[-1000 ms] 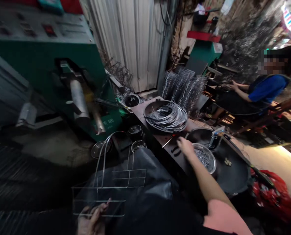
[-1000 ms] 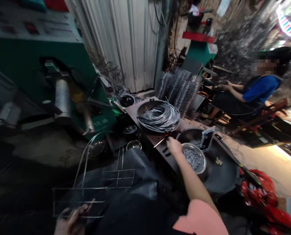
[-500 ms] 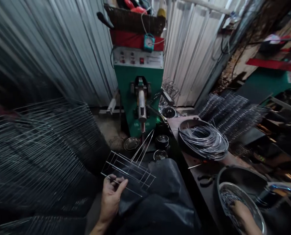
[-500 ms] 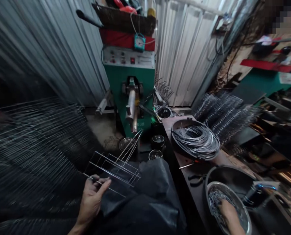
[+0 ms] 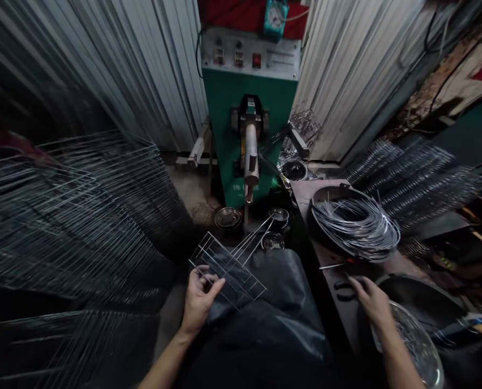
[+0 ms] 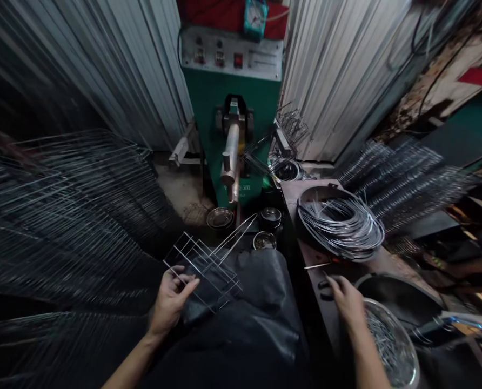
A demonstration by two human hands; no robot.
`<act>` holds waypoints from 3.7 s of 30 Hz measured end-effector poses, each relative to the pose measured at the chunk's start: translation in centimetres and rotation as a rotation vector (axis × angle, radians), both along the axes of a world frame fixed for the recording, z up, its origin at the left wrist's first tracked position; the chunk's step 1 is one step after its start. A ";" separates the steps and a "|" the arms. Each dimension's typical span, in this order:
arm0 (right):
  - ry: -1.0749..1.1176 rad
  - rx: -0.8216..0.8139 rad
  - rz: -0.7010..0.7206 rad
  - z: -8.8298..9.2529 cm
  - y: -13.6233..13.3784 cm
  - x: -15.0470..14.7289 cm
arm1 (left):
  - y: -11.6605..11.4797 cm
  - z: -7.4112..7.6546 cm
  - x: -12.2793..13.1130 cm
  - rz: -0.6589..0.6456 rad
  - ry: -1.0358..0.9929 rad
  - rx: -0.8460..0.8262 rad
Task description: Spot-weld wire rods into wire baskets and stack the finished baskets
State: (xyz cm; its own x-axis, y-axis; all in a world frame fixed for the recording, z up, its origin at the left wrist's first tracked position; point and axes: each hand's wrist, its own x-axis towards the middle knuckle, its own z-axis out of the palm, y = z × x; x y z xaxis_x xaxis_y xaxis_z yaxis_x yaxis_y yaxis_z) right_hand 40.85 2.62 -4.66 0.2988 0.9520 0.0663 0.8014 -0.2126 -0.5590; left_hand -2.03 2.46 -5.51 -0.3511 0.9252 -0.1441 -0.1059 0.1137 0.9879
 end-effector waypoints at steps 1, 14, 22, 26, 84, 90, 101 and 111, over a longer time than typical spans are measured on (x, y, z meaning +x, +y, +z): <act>0.109 -0.014 0.092 1.0 2.1 -3.6 | -0.1 -0.1 0.1 0.002 0.004 0.008; 0.928 -0.071 0.518 2.7 11.2 -24.3 | -1.0 -0.5 -0.4 0.105 -0.042 0.019; 1.194 -0.001 0.323 0.9 11.6 -25.2 | -0.4 -1.3 0.4 0.091 -0.028 0.035; 1.250 -0.011 0.361 0.9 12.2 -25.0 | -0.2 -1.1 0.3 0.055 -0.074 0.015; 0.781 -0.011 0.506 2.4 13.1 -24.9 | 9.5 2.0 -1.7 0.082 -0.250 0.018; 0.742 0.080 0.518 2.0 13.7 -25.9 | 9.8 2.2 -1.4 0.117 -0.257 0.009; 0.702 0.123 0.538 0.6 13.9 -26.9 | 10.6 2.1 -2.2 0.067 -0.261 -0.048; 0.683 0.090 0.314 2.0 4.3 -15.4 | 4.3 0.6 -5.4 -0.102 -0.647 -0.151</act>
State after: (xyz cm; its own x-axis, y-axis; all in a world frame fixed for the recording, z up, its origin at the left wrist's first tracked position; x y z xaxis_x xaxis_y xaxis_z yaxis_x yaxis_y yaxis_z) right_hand 25.49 6.95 -2.66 0.0168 0.9988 0.0453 0.2864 0.0386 -0.9573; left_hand -7.44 6.74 -4.91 -0.0622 0.9024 -0.4265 -0.6531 0.2864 0.7011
